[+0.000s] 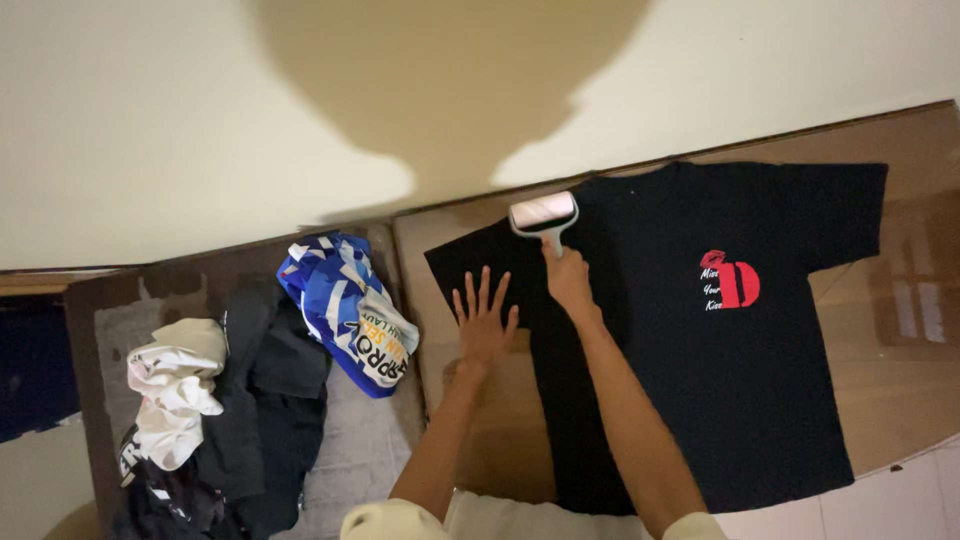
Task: The person cleans a black t-shirt with a lint roller, folds the shirt on a table, and then places it inside a wooden wardrobe.
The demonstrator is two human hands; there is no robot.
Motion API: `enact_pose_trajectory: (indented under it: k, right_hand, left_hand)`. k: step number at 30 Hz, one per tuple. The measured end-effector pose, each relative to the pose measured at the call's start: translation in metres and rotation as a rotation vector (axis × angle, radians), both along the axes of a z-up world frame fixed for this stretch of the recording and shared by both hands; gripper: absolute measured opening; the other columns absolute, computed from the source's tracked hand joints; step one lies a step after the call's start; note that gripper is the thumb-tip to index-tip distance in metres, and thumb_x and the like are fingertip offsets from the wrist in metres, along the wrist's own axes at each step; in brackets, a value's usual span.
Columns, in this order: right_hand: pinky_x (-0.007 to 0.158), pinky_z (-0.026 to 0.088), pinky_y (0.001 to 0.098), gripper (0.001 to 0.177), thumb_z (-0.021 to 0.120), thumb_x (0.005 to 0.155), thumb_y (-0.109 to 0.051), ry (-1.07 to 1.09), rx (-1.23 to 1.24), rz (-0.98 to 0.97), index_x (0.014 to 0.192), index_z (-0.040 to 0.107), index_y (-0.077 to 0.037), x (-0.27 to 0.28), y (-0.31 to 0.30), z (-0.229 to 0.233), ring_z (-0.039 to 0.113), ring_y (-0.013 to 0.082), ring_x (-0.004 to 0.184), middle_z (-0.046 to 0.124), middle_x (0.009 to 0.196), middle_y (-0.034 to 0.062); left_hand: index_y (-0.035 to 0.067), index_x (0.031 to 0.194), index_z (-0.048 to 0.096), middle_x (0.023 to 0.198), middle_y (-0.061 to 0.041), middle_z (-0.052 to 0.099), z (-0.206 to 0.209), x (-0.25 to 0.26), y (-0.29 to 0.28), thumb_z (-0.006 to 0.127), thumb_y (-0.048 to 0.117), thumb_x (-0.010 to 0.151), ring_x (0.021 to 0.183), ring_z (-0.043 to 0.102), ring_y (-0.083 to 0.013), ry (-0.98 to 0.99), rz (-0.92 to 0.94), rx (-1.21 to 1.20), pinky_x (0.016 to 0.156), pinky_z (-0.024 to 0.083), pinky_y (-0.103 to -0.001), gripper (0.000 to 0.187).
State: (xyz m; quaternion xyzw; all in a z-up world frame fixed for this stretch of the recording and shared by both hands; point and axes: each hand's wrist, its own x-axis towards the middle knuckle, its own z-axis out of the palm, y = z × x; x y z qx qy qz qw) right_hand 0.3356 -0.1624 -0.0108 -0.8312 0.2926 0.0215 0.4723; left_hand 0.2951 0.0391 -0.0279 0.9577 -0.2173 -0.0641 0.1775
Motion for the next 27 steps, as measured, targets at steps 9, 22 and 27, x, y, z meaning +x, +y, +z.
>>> enact_pose_trajectory:
  k: [9,22,27]
  right_hand:
    - [0.051,0.047,0.0448,0.066,0.046,0.102,-0.06,0.148,0.265,-0.104,0.089,0.068,0.0,-0.029,-0.016,0.051,0.058,0.027,0.052,0.058,0.061,0.0145]
    - [0.078,0.052,0.0519,0.059,0.048,0.104,-0.05,0.149,0.055,-0.066,0.098,0.072,0.003,-0.101,0.003,0.026,0.064,0.0532,0.098,0.069,0.096,0.033]
    - [0.083,0.053,0.0524,0.055,0.05,0.104,-0.047,0.152,0.073,-0.064,0.101,0.072,0.003,-0.041,-0.003,0.02,0.066,0.0523,0.102,0.069,0.099,0.0336]
  left_hand:
    - [0.029,0.167,0.013,0.174,-0.008,-0.005,-0.001,0.008,0.004,0.031,0.053,0.108,0.158,-0.011,-0.0384,0.207,-0.049,0.07,0.123,-0.008,-0.062,0.066]
    - [0.03,0.166,0.011,0.174,-0.005,-0.007,0.006,0.011,-0.002,0.03,0.053,0.107,0.158,-0.014,-0.0357,0.283,-0.026,0.084,0.123,-0.01,-0.06,0.066]
    - [0.03,0.166,0.014,0.174,-0.006,-0.005,-0.005,0.008,0.0,0.031,0.052,0.106,0.158,-0.012,-0.0369,0.221,-0.025,0.095,0.123,-0.009,-0.06,0.066]
